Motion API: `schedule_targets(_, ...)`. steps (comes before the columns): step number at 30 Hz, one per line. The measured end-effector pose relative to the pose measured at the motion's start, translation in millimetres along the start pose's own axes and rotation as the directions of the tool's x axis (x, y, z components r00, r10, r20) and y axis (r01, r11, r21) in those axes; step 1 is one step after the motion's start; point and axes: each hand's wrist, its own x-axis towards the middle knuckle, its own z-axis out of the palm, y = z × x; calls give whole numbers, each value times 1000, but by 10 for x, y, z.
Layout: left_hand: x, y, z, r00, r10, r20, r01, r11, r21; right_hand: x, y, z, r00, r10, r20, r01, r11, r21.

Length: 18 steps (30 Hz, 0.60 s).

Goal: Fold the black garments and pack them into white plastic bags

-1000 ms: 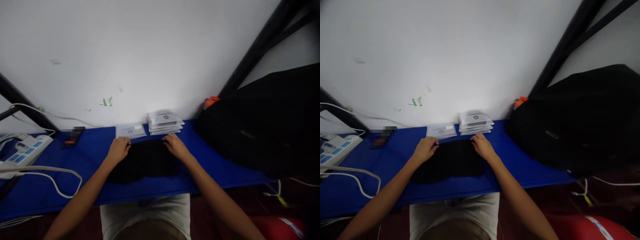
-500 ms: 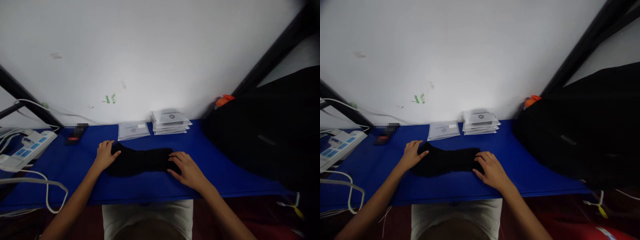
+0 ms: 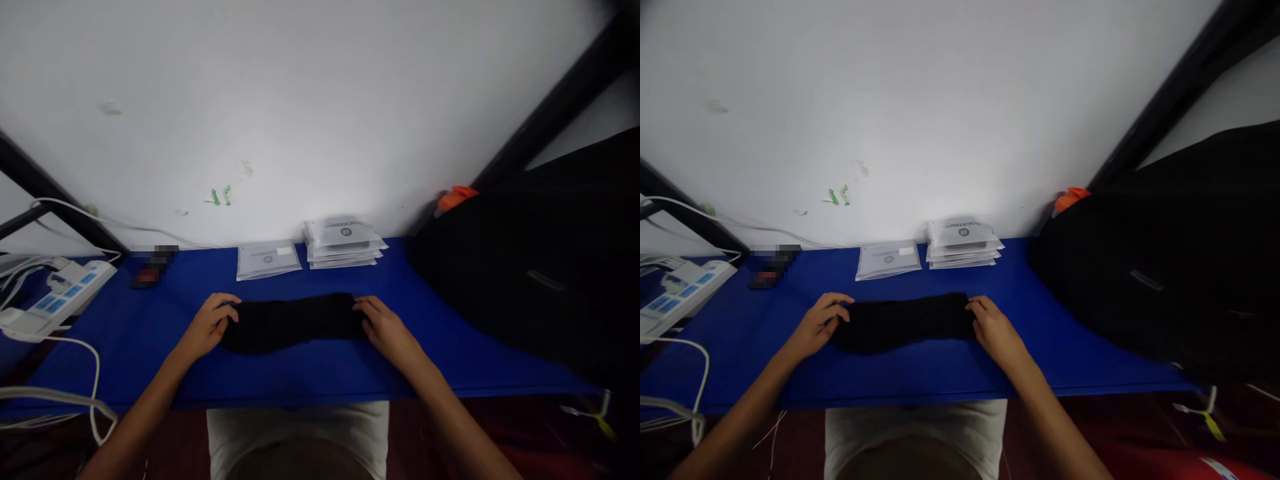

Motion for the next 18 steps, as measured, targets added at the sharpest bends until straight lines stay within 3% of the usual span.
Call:
schedule_targets(4,-173,44,42,993,-46,109,36,995,91,-41,-98,-46,999,-48,1,48,997,-55)
schedule_targets(9,-283,42,148,969,-244,-29,245,949,201,-108,-143,-10,998,-33,-46,31,999,-45)
schedule_targets(14,-333,58,164,882,-449,-140,469,811,350,-146,-64,90,995,-19,-102,23,999,34)
schedule_targets(16,-347,45,157,872,-471,-132,485,799,355,-158,-62,116,992,-13,-129,19,999,43)
schedule_targets(18,-357,35,148,894,-435,-103,445,841,309,-165,-88,123,988,-13,-151,19,999,41)
